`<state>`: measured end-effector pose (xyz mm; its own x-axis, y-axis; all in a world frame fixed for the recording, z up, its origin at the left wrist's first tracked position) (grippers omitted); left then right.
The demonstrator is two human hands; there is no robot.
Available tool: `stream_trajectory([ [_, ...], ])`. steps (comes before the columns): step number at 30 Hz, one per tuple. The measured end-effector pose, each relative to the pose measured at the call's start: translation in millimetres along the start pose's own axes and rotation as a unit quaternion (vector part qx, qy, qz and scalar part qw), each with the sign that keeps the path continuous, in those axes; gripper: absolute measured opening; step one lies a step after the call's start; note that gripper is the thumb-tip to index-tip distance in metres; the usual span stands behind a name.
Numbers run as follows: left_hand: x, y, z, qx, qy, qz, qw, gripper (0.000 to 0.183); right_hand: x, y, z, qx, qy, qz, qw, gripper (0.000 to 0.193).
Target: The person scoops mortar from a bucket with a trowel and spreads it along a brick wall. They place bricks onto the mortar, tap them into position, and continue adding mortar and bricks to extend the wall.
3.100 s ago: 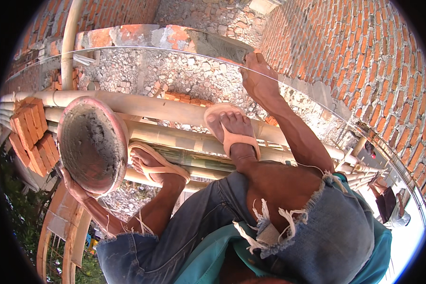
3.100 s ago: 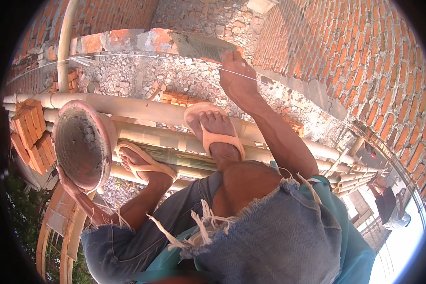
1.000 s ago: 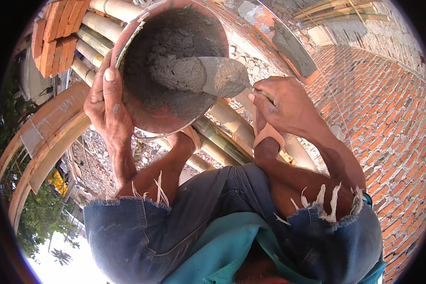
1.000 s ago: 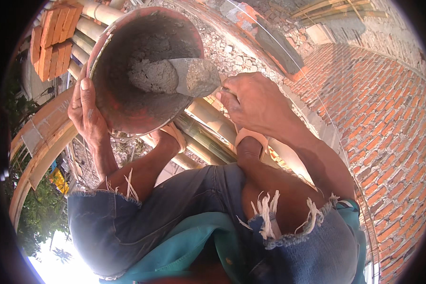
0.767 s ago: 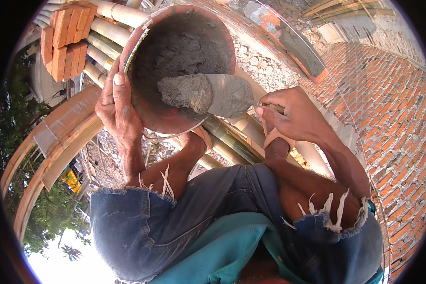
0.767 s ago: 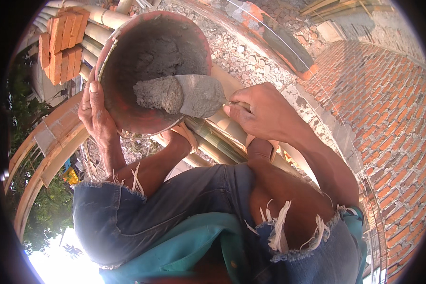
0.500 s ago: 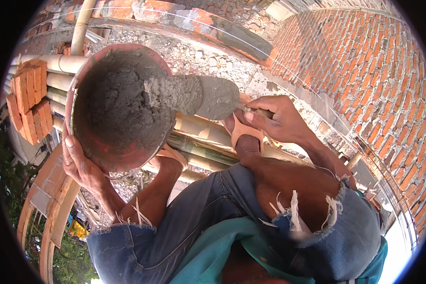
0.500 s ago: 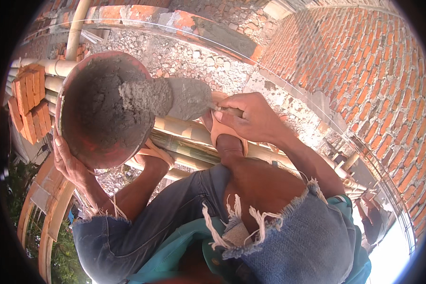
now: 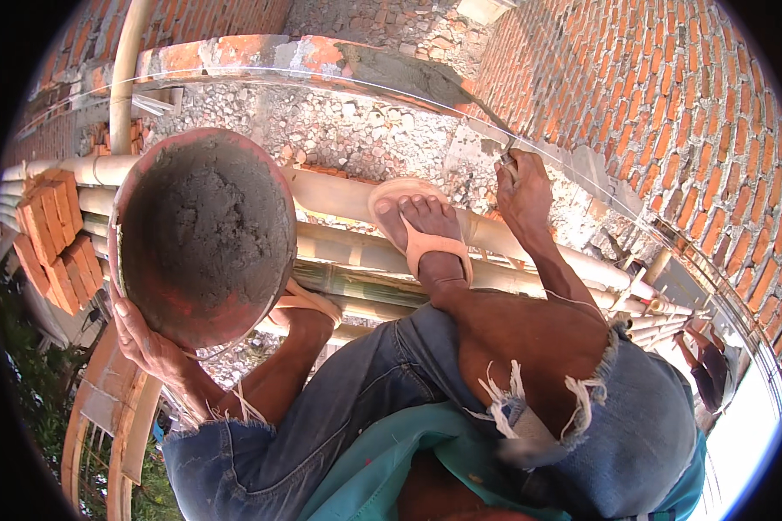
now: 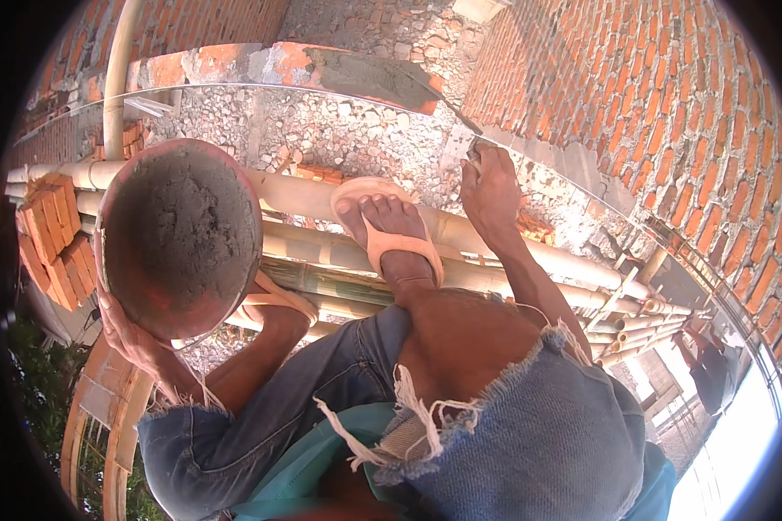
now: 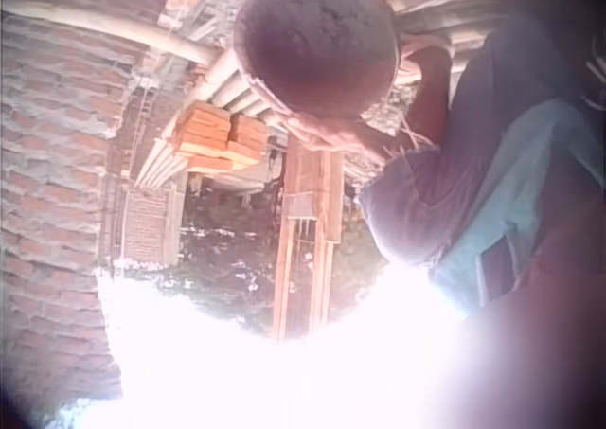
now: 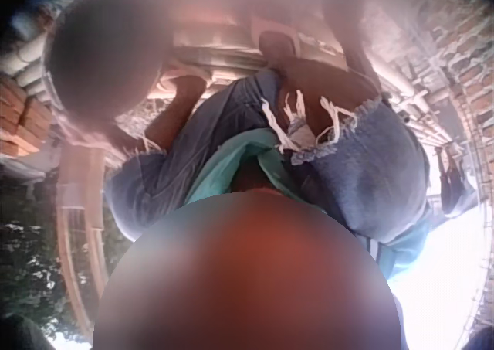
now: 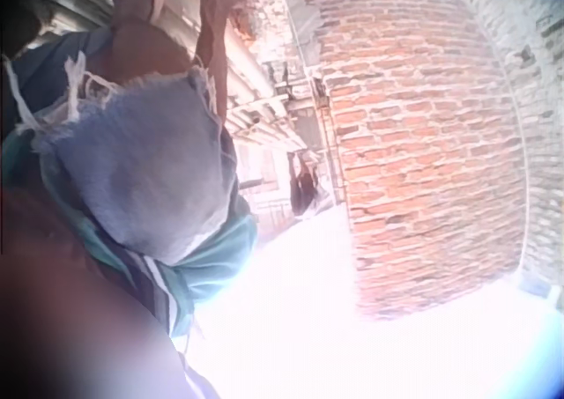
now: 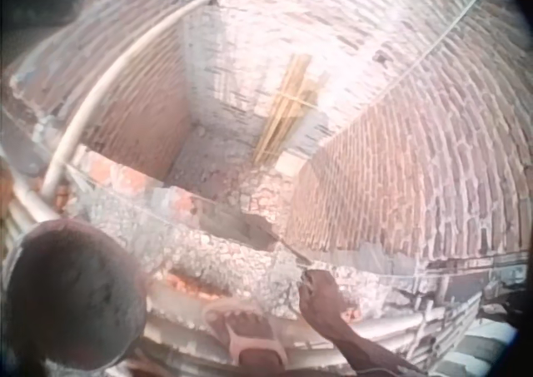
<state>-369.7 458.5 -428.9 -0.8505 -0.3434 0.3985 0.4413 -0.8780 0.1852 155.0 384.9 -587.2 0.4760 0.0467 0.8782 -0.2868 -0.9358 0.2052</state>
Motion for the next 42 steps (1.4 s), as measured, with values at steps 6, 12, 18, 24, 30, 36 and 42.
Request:
stream_trajectory([
  [6,3.1,-0.4,-3.5,-0.011,0.001,0.009,1.0,0.057,3.5,6.4,32.2,-0.145,-0.17,-0.069,0.972,0.03],
  [12,6.6,-1.9,-4.3,-0.008,-0.02,0.015,1.0,0.057,0.4,-1.4,37.9,-0.053,-0.091,-0.154,0.982,0.037],
  [18,-1.4,0.1,2.8,-0.031,-0.017,-0.018,0.999,0.059,-1.4,14.5,45.2,-0.144,-0.084,-0.183,0.969,0.033],
  [24,-2.3,2.3,7.9,-0.044,-0.065,-0.009,0.997,0.06,21.8,-1.0,37.0,-0.111,0.026,-0.062,0.992,0.031],
  [30,5.3,1.4,2.0,-0.022,-0.07,0.033,0.997,0.06,0.2,-53.4,-3.6,0.019,0.208,-0.055,0.976,0.025],
  [36,7.1,-0.5,-2.0,-0.016,-0.058,0.02,0.998,0.062,-7.2,-63.3,-54.4,0.087,0.178,-0.042,0.979,0.021],
  [42,9.2,1.2,0.2,-0.02,-0.098,0.025,0.995,0.062,18.9,-28.5,2.6,-0.004,-0.077,-0.081,0.994,0.028],
])
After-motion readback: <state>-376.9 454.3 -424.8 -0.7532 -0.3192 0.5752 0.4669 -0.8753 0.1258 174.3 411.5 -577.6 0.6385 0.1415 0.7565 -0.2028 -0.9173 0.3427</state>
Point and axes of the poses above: each hand's wrist, its own y-axis away from the middle knuckle, its own x-axis out of the back of the hand, z = x × y, the point moved 6 cm from there along -y, towards the middle knuckle, and after that the axes turned 5 degrees about -z, right-handed, at the moved point
